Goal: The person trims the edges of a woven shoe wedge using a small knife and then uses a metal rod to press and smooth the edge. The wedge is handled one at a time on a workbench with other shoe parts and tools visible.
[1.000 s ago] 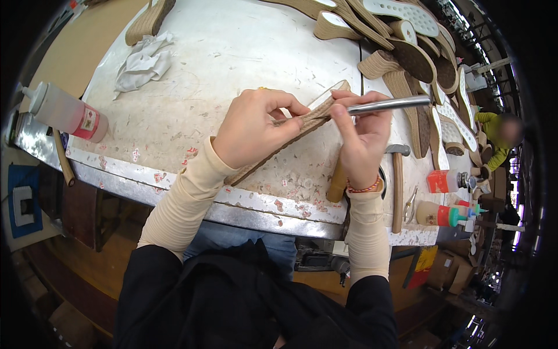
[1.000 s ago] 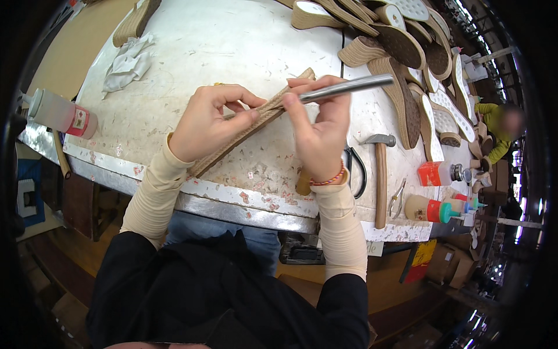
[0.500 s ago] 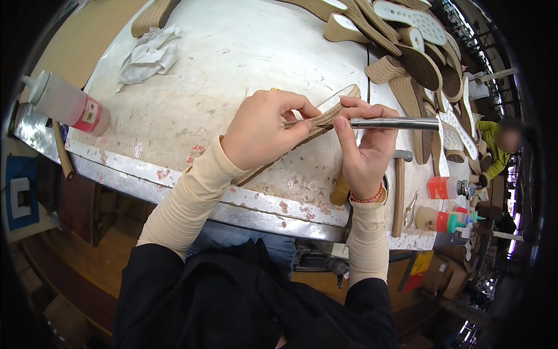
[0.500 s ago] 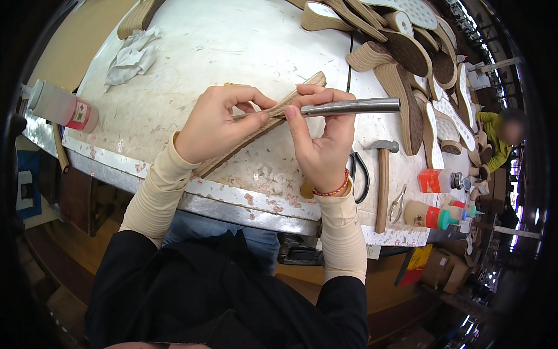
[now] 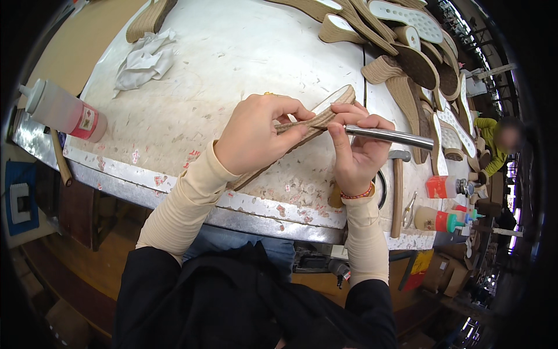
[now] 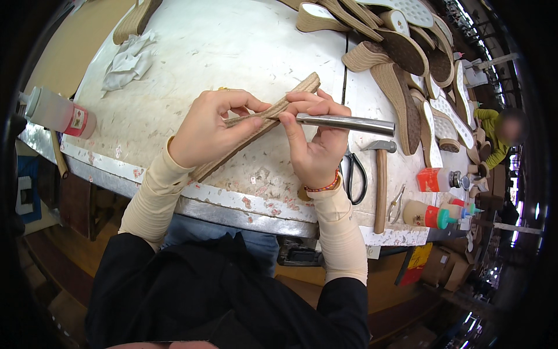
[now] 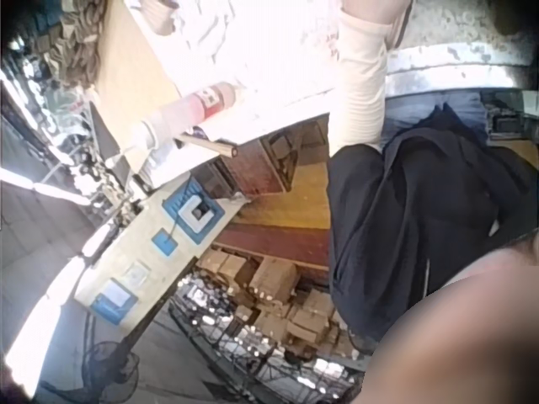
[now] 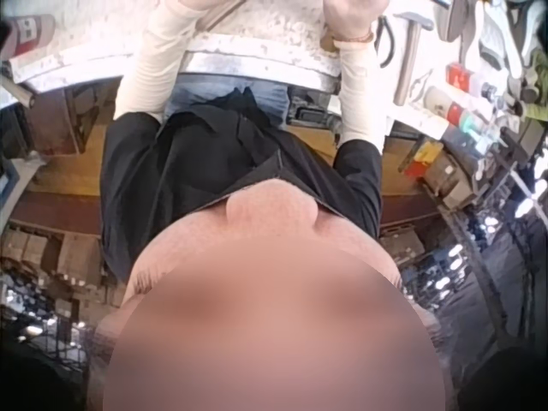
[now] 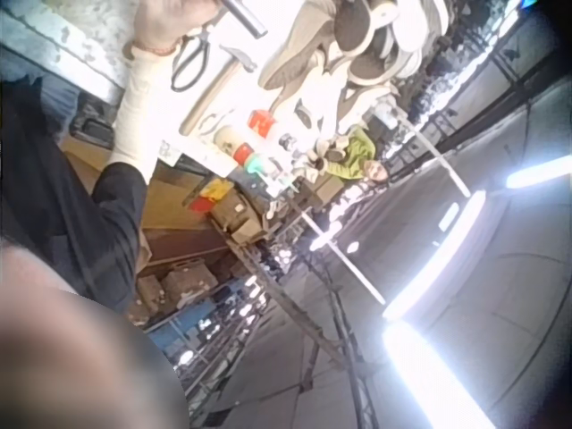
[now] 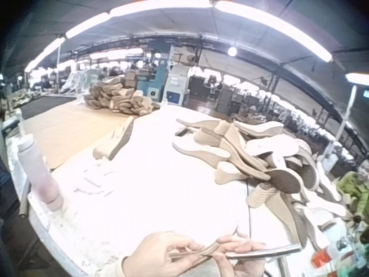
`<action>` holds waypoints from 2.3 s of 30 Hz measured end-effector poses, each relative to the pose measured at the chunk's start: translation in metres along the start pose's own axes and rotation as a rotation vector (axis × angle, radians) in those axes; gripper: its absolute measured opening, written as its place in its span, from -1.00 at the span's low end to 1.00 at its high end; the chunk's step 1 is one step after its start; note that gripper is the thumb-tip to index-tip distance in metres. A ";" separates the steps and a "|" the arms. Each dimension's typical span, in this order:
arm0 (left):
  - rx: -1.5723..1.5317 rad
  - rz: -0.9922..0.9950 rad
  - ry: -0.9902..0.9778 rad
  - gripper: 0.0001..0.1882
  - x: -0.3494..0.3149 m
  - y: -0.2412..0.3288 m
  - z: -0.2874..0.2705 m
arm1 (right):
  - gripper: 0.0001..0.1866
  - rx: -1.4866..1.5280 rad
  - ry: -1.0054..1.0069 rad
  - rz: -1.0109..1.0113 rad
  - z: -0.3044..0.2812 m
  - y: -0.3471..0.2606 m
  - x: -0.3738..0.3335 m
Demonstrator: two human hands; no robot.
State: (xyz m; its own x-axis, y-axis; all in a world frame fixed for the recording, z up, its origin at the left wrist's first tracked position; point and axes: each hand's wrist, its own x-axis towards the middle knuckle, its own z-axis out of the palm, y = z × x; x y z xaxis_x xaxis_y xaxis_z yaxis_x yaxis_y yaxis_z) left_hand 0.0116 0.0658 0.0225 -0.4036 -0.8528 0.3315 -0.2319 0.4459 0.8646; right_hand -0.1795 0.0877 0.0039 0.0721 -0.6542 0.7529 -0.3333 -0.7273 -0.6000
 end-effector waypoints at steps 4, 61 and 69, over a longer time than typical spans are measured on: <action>-0.044 -0.046 -0.017 -0.82 0.000 -0.001 0.001 | -0.58 -0.019 0.009 0.045 0.000 -0.004 0.002; -0.081 -0.044 -0.088 -0.75 0.002 -0.002 -0.001 | -0.59 0.188 0.008 0.289 -0.007 -0.012 0.007; -0.036 -0.106 -0.084 -0.76 0.002 0.002 -0.001 | -0.62 0.083 0.032 0.266 0.000 -0.015 0.013</action>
State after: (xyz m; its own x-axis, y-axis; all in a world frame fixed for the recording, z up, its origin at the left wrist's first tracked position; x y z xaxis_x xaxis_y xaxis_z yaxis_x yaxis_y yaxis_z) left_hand 0.0112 0.0650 0.0253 -0.4513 -0.8683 0.2061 -0.2461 0.3431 0.9065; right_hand -0.1741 0.0900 0.0225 -0.0376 -0.8186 0.5731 -0.2582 -0.5460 -0.7970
